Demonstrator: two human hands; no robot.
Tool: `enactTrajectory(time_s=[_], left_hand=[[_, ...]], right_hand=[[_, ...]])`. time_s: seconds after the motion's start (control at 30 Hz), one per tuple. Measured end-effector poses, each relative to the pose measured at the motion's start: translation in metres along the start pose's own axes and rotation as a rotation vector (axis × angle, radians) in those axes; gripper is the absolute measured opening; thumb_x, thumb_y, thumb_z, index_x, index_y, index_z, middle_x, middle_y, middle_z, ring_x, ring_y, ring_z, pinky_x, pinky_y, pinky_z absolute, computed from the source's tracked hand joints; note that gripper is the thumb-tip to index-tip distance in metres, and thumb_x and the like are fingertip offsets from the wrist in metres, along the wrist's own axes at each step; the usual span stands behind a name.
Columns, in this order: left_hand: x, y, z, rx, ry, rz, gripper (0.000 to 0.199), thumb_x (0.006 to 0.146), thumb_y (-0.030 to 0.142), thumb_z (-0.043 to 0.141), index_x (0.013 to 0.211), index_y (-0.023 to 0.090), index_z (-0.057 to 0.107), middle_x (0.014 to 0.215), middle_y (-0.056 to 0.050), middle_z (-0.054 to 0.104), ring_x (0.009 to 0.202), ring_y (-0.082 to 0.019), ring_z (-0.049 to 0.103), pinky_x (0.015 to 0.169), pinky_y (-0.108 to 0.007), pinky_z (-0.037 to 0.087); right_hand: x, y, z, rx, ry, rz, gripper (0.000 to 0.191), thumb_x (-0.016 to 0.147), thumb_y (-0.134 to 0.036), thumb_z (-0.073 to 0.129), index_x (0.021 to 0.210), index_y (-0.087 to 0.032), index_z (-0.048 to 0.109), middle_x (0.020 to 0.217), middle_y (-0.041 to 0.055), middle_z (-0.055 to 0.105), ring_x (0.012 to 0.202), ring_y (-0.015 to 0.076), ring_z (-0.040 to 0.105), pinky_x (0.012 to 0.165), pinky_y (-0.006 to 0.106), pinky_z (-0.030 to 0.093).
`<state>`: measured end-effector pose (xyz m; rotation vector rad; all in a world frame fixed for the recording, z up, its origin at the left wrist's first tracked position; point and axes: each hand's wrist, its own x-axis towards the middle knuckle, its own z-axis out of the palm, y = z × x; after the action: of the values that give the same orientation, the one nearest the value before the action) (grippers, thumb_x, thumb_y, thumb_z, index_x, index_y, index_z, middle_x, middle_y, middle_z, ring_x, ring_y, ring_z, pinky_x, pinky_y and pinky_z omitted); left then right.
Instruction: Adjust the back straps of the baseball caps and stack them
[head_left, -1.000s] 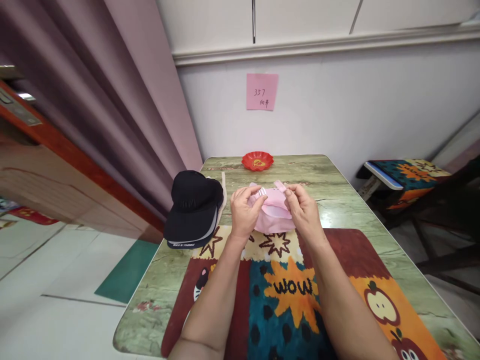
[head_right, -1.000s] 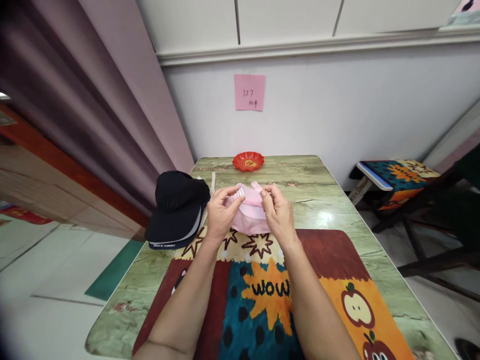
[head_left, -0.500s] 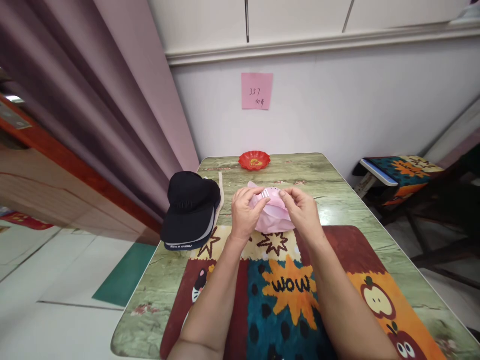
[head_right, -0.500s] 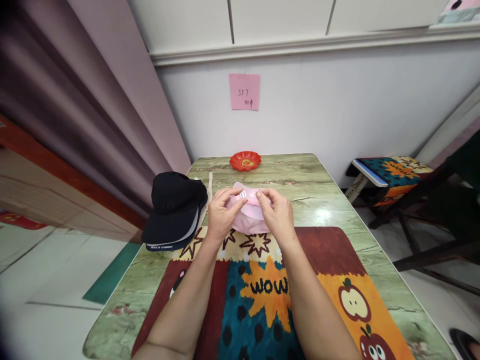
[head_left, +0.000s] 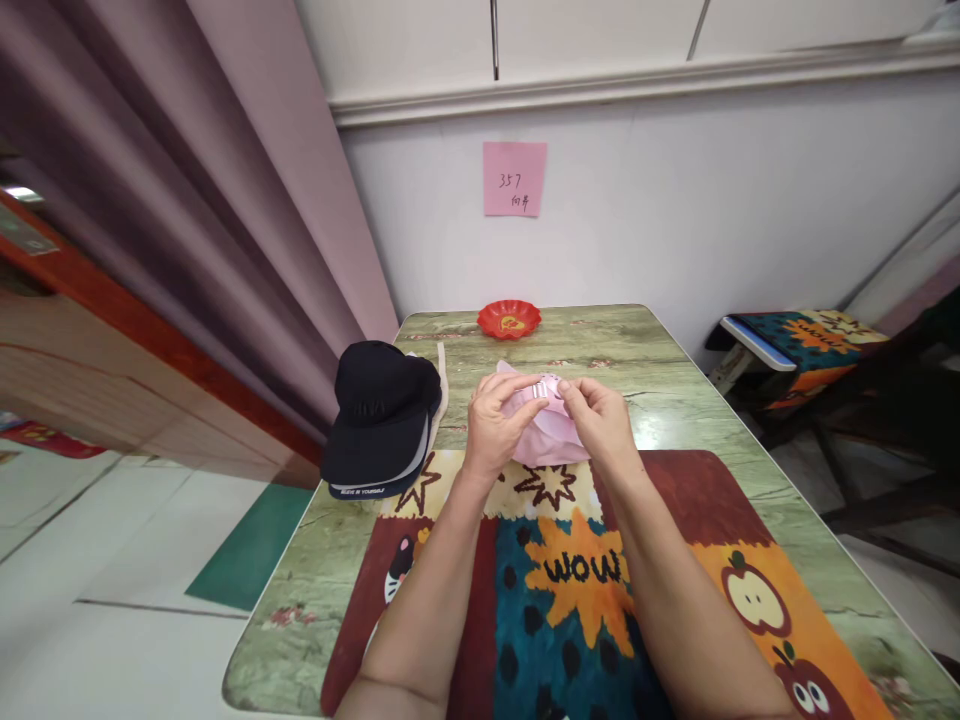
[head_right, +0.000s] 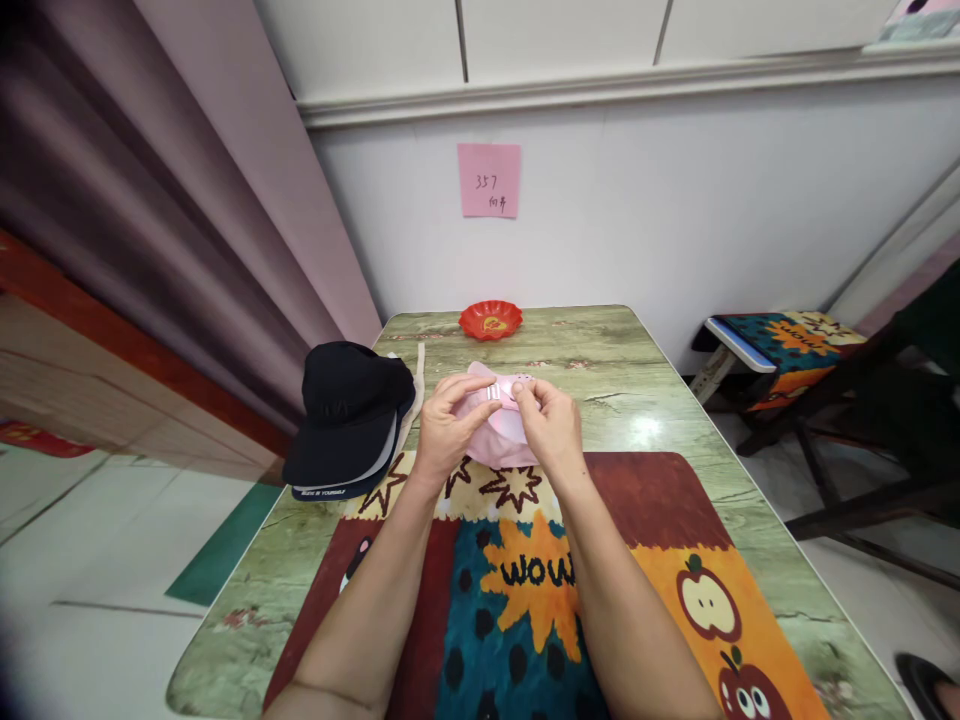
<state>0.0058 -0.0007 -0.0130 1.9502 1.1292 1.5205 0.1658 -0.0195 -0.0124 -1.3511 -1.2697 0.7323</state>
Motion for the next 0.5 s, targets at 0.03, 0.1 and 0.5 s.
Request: enactTrajectory(time_s=[0.03,0.1,0.5], left_hand=[[-0.0001,-0.0002,0.0000,-0.006,0.000,-0.002,0.022,0.082,0.031,0.081,0.103,0.026,0.078,0.104,-0.005,0.076,0.106,-0.024,0.065,0.100,-0.040,0.049],[-0.0003,-0.0006,0.0001,-0.016,-0.001,-0.006,0.022,0.082,0.031,0.080,0.104,0.026,0.078,0.105,-0.005,0.075,0.106,-0.023,0.065,0.100,-0.040,0.050],[-0.0009,0.0007,0.0005,-0.058,0.000,-0.017,0.024,0.082,0.033,0.080,0.105,0.026,0.079,0.106,-0.006,0.075,0.107,-0.023,0.066,0.101,-0.040,0.050]], right_hand=[[-0.0002,-0.0001,0.0004,0.001,-0.004,0.001,0.040,0.086,-0.055,0.058,0.064,-0.021,0.054,0.059,-0.0033,0.047,0.059,0.0135,0.042,0.056,0.026,0.033],[-0.0004,-0.0002,0.0008,0.002,-0.013,0.009,0.039,0.086,-0.055,0.058,0.065,-0.022,0.054,0.059,-0.0032,0.046,0.059,0.0138,0.042,0.056,0.026,0.033],[-0.0002,0.0009,0.0010,0.019,-0.021,-0.003,0.040,0.086,-0.055,0.059,0.066,-0.021,0.056,0.058,-0.0029,0.050,0.058,0.0137,0.043,0.055,0.026,0.034]])
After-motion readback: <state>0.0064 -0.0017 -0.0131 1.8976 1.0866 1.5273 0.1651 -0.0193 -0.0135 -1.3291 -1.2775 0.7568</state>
